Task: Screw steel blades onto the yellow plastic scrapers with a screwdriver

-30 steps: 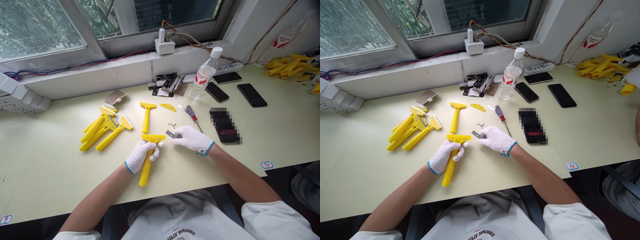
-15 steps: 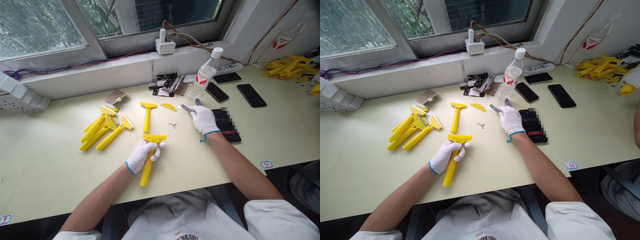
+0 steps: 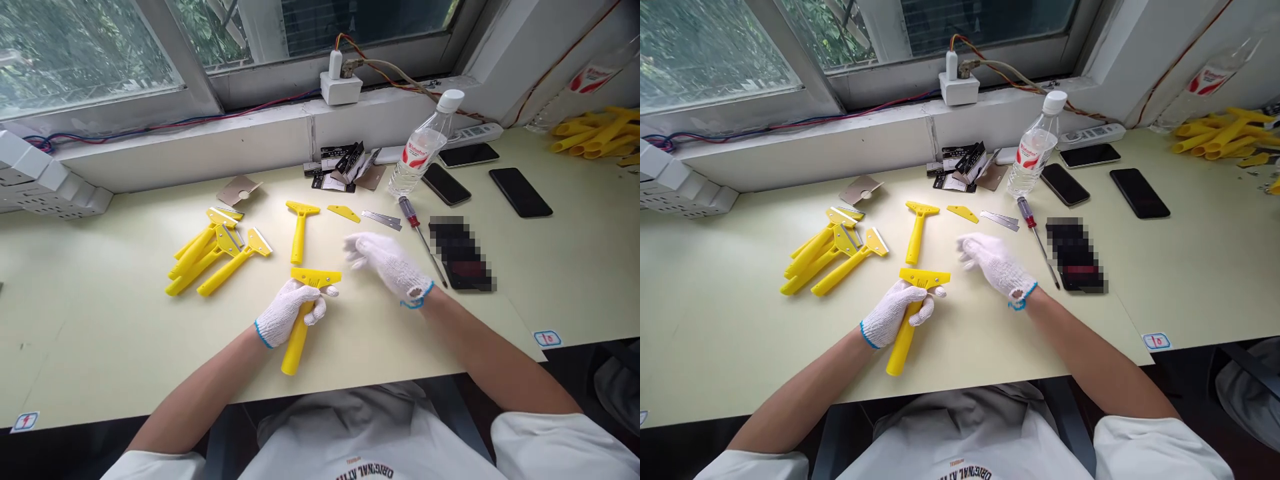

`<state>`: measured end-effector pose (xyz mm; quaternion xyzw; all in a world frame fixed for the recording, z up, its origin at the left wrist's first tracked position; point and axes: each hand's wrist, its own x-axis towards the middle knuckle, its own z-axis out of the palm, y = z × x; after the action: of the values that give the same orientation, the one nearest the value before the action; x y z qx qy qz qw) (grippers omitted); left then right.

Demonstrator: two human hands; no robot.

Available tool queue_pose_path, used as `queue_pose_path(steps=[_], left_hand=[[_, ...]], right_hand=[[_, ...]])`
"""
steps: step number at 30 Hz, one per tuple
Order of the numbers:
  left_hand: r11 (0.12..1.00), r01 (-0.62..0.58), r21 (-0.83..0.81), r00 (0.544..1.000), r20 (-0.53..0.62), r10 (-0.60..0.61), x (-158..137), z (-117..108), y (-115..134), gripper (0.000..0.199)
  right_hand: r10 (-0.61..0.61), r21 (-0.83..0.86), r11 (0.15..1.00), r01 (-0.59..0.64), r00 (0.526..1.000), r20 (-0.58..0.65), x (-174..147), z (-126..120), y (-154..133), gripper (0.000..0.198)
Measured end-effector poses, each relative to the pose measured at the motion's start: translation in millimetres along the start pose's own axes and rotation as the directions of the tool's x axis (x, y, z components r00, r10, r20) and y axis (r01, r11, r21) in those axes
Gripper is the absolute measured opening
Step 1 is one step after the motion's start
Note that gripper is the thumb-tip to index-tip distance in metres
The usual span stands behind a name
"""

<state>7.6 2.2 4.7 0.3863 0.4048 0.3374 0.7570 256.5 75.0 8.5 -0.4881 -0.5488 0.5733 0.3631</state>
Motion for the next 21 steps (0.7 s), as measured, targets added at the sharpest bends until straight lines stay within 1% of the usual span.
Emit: queue_pose_path(steps=[1,2,3,4,5,6,7,10,12,15,17,19,21], left_hand=[[1.0,-0.003,-0.005,1.0,0.007,0.003,-1,1,0,0.025],[1.0,-0.007,-0.008,1.0,0.007,0.007,-1,1,0,0.026],[1.0,-0.008,-0.007,1.0,0.005,0.008,-1,1,1,0.026],[1.0,-0.006,-0.003,1.0,0.002,0.006,-1,1,1,0.026],[1.0,0.001,0.002,1.0,-0.002,-0.001,-1,0,0,0.025],[1.0,0.006,0.004,1.0,-0.008,-0.006,0,0,0,0.024],[1.0,0.007,0.003,1.0,-0.013,-0.007,1,-1,0,0.024],[1.0,-0.008,-0.023,1.0,-0.027,0.007,2,-1,1,0.029],[0.999,-0.015,-0.04,1.0,-0.026,0.014,2,0,3,0.035],[0.998,-0.016,-0.059,1.0,-0.024,0.015,2,0,3,0.043],[0.997,-0.018,-0.071,1.0,-0.023,0.016,3,-1,3,0.041],[0.997,-0.018,-0.08,1.0,-0.026,0.016,4,-2,1,0.038],[0.996,-0.02,-0.082,0.999,-0.038,0.017,4,-3,0,0.035]], right_hand=[[0.096,0.193,0.974,-0.12,0.987,0.133,-6,13,0,0.051],[0.165,0.334,0.913,-0.235,0.961,0.224,-11,25,1,0.054],[0.207,0.436,0.835,-0.335,0.926,0.315,-14,34,3,0.056],[0.235,0.511,0.758,-0.405,0.9,0.366,-16,42,6,0.058],[0.249,0.57,0.688,-0.449,0.884,0.396,-17,48,10,0.057],[0.251,0.621,0.63,-0.467,0.879,0.406,-17,51,15,0.054],[0.242,0.668,0.584,-0.46,0.885,0.398,-16,53,20,0.049],[0.18,0.764,0.501,-0.407,0.912,0.368,-13,53,32,0.033],[0.165,0.783,0.474,-0.402,0.914,0.37,-12,53,36,0.032],[0.208,0.768,0.468,-0.436,0.9,0.384,-13,55,36,0.033],[0.233,0.755,0.477,-0.45,0.893,0.385,-13,57,34,0.035],[0.239,0.737,0.505,-0.449,0.894,0.38,-13,57,33,0.033],[0.228,0.7,0.579,-0.419,0.907,0.355,-12,55,33,0.028]])
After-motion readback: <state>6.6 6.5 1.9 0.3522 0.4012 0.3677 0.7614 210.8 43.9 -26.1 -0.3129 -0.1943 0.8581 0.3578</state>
